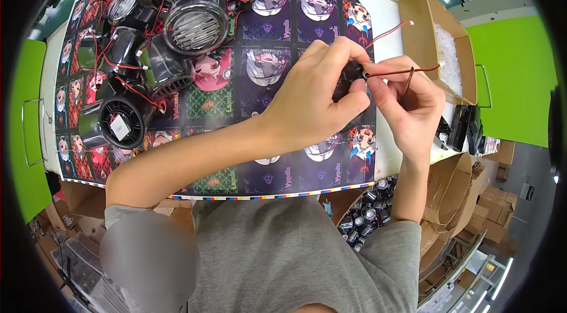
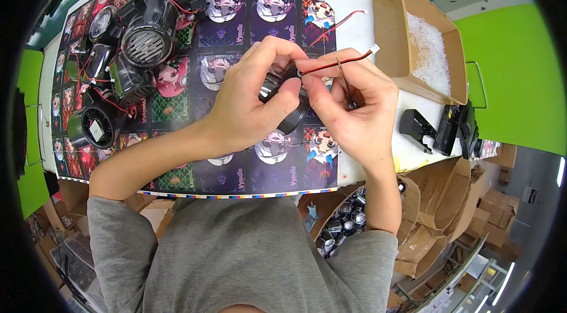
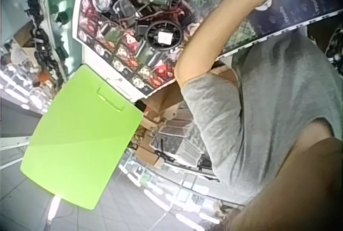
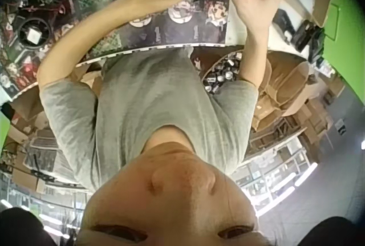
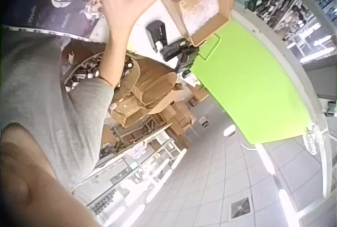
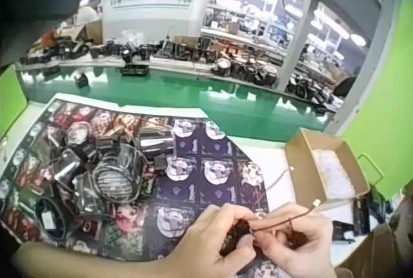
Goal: Assembling small electronic lamp components by connecting wires to internal connectors and fitting housings.
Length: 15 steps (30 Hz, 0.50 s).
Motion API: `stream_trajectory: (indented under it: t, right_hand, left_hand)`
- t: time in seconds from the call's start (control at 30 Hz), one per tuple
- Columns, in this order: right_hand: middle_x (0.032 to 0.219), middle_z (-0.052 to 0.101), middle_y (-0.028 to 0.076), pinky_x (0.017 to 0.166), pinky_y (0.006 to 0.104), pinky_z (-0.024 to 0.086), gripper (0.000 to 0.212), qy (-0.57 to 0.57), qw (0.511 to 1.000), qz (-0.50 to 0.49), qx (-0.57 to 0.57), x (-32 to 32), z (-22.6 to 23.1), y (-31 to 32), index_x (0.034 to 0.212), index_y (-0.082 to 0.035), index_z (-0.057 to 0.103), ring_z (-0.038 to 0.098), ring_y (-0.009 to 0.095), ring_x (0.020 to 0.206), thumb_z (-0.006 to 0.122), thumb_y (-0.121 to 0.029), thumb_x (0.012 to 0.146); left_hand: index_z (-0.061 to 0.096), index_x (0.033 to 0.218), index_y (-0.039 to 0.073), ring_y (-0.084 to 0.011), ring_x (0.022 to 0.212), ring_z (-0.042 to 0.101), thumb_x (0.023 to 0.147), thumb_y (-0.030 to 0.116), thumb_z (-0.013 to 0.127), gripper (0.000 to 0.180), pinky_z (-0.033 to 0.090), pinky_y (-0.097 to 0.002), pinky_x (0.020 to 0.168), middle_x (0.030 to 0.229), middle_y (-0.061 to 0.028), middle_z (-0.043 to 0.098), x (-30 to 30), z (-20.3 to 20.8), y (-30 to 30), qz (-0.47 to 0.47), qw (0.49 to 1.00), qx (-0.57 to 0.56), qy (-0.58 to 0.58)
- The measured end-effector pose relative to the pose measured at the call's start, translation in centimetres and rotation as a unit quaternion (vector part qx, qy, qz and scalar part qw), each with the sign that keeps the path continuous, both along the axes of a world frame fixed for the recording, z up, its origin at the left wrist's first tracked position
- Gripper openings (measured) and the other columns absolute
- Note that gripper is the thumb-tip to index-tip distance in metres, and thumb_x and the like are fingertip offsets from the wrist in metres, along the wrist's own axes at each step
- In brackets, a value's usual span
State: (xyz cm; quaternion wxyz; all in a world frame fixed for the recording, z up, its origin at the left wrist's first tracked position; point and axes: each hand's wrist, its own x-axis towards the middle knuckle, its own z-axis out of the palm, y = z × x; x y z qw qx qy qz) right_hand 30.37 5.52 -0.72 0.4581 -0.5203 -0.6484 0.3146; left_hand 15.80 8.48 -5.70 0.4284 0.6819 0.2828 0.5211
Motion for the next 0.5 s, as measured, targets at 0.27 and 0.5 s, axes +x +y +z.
stream_trajectory:
  t: [0.27,0.5]
  right_hand:
    - [0.076,0.062,0.0,0.041,0.0156,0.024,0.014,0.065,0.997,-0.024,-0.021,-0.22,-0.01,-0.65,0.083,0.003,0.067,0.035,-0.003,0.047,0.062,0.009,0.072]
    - [0.075,0.06,-0.001,0.039,0.0165,0.025,0.016,-0.051,0.997,-0.039,0.049,-0.57,-0.24,-0.7,0.085,0.002,0.066,0.036,-0.003,0.045,0.063,0.009,0.071]
  left_hand:
    - [0.051,0.1,-0.001,-0.0225,0.083,0.055,0.076,0.003,0.053,0.024,0.045,-0.0328,0.076,0.088,-0.0111,0.054,-0.41,0.28,-0.11,0.001,0.997,0.041,0.059]
    - [0.051,0.096,-0.001,-0.0212,0.082,0.055,0.077,0.002,0.053,0.019,0.045,-0.0316,0.073,0.088,-0.011,0.055,-0.3,0.15,-0.03,0.011,0.997,0.038,0.062]
